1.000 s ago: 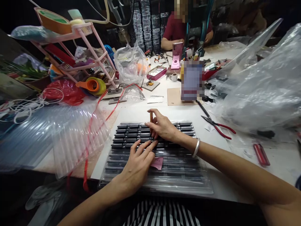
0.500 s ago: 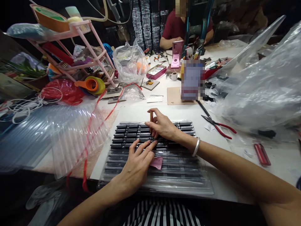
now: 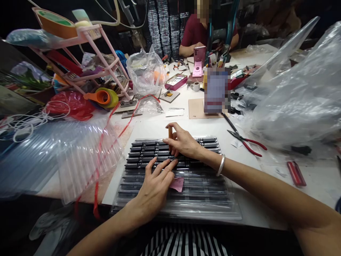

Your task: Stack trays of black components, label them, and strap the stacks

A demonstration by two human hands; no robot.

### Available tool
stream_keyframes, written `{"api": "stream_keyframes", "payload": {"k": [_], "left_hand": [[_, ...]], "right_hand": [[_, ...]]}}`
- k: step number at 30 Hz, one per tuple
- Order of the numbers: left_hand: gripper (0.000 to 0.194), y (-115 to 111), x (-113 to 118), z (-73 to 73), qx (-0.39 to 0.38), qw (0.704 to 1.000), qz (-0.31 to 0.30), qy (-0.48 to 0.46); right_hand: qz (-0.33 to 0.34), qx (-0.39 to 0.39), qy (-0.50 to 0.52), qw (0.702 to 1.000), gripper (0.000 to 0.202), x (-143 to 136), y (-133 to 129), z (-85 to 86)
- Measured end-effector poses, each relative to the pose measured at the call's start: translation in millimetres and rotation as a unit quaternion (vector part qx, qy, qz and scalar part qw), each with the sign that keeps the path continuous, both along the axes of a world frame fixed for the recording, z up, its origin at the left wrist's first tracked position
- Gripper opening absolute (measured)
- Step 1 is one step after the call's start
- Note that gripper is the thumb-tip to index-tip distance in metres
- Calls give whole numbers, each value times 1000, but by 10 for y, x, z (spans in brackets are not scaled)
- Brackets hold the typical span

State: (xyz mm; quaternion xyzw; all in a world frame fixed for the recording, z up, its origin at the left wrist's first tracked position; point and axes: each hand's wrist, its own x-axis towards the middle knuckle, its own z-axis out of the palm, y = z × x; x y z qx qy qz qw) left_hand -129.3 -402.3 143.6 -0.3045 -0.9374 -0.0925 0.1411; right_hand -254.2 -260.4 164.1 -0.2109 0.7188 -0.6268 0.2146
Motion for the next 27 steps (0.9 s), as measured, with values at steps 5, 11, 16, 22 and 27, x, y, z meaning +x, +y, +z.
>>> {"api": "stream_keyframes", "payload": {"k": [5, 11, 16, 22, 27], "left_hand": [[22, -6, -8, 21, 5, 1000, 3, 1], [21, -6, -15, 8, 8, 1000, -1, 4], [22, -31, 2, 88, 28, 998, -5, -61], [22, -369, -56, 319, 52, 991, -1, -123], [22, -656, -234, 211, 68, 984, 96, -134]], "right_hand": [[1, 6, 11, 1000, 43, -11, -51, -2], [-5, 33, 43, 998, 40, 18, -103, 11], [-36, -9, 71, 997, 41, 64, -2, 132], [-239, -66, 113, 962, 61, 126, 698, 395], [-346, -83, 41, 934, 58, 203, 1221, 209]]}}
